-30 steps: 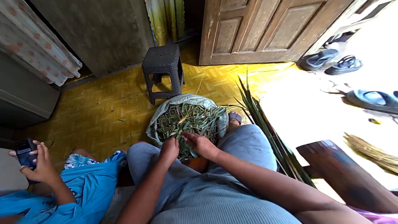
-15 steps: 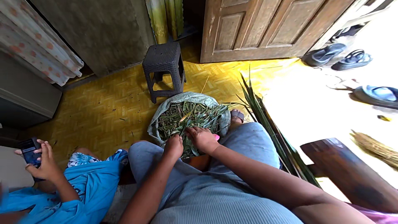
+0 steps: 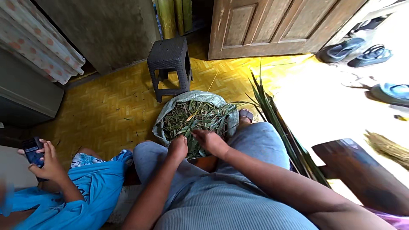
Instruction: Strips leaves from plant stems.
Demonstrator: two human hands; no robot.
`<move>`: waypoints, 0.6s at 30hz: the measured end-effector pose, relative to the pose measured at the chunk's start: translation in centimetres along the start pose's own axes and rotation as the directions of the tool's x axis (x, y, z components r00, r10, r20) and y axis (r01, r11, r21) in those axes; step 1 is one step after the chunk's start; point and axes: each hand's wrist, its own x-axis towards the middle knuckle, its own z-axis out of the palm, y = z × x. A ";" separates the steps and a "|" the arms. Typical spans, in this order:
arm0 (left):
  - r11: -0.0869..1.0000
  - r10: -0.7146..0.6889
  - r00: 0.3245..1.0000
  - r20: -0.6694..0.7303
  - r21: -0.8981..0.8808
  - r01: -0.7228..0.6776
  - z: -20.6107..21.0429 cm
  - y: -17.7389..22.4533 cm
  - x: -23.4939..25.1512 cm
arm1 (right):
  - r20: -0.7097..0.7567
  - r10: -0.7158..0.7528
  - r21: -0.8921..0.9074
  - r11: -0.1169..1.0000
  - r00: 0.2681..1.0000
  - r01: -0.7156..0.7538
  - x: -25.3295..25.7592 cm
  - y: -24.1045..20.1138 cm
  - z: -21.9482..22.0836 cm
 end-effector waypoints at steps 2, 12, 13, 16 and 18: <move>1.000 -0.005 1.000 0.009 0.001 0.005 -0.1 0.2 0.0 | 0.017 -0.023 -0.014 1.000 1.000 0.023 -0.5 -0.3 0.9; 0.987 -0.015 1.000 -0.016 0.157 0.017 1.1 1.2 -0.6 | -0.028 0.012 -0.365 0.931 1.000 -0.021 0.5 0.0 1.1; 0.984 -0.021 1.000 -0.016 0.179 0.023 1.1 1.3 -0.7 | -0.030 0.016 -0.387 0.922 0.999 -0.026 0.7 0.2 1.1; 0.977 -0.027 0.999 -0.017 0.211 0.030 1.1 1.3 -0.8 | -0.020 0.030 -0.435 0.900 0.999 -0.036 1.0 0.3 0.8; 0.976 -0.026 0.999 -0.019 0.214 0.030 1.1 1.4 -0.9 | -0.042 0.027 -0.458 0.888 0.999 -0.044 1.4 0.5 0.7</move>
